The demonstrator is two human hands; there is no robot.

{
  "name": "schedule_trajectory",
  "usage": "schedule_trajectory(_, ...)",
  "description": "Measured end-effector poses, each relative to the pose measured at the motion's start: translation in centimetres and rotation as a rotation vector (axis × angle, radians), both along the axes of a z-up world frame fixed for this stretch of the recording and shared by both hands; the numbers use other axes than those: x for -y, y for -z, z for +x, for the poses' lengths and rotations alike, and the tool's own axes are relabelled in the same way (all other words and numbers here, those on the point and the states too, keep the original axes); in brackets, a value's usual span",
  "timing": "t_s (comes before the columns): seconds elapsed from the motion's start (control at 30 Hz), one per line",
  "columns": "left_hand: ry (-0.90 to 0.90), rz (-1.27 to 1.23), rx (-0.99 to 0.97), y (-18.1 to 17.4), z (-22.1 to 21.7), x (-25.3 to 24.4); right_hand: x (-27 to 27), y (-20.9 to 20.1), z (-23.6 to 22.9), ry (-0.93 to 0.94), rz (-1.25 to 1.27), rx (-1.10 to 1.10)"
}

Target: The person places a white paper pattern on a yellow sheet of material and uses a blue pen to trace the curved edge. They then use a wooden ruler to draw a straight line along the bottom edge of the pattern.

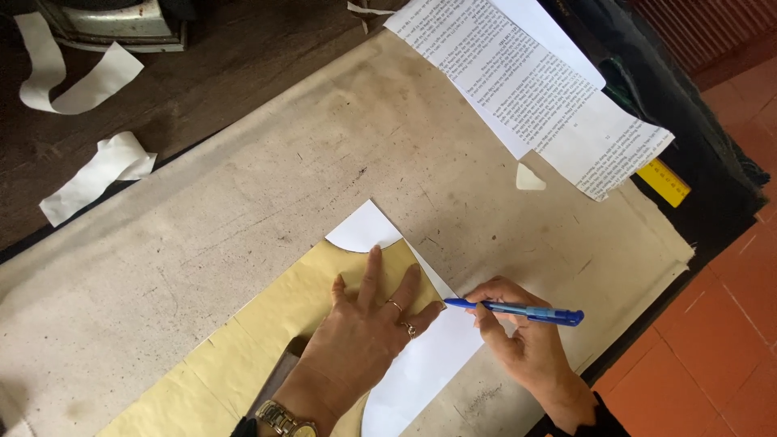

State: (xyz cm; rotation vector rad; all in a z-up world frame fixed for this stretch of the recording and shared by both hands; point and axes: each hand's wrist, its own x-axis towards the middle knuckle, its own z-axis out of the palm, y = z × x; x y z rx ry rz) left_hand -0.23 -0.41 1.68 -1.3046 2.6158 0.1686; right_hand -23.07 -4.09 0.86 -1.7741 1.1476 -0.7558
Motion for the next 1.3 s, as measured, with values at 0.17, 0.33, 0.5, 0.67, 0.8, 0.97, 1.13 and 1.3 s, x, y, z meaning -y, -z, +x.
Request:
schedule_trajectory(0.17, -0.006, -0.030, 0.009, 0.3, 0.0, -0.2, -0.2, 0.0, -0.3, 0.014, 0.033, -0.008)
schedule_trajectory(0.33, -0.006, -0.026, 0.011, 0.1, 0.0, -0.1, -0.2, -0.1, -0.2, 0.009, 0.030, -0.004)
schedule_trajectory(0.5, -0.009, -0.028, 0.005, 0.4, 0.0, -0.1, -0.2, -0.2, -0.2, -0.001, 0.047, 0.006)
schedule_trajectory(0.67, -0.002, 0.036, 0.047, 0.0, 0.0, 0.1, -0.3, -0.5, -0.2, 0.016, 0.058, 0.033)
schedule_trajectory(0.8, 0.001, 0.059, 0.071, -0.8, 0.0, 0.3, -1.3, -0.2, -0.6, -0.009, 0.008, 0.108)
schedule_trajectory(0.97, 0.024, 0.171, 0.118, -2.1, 0.1, 1.0, -2.6, -1.7, 0.6, 0.005, -0.221, 0.027)
schedule_trajectory(1.13, 0.039, 0.323, 0.186, -3.8, 0.1, 1.8, -3.4, -1.2, 1.4, -0.027, -0.196, 0.089)
schedule_trajectory(1.3, 0.037, 0.439, 0.208, -5.4, 0.2, 2.5, -4.6, -0.9, 3.0, -0.238, -0.223, 0.140)
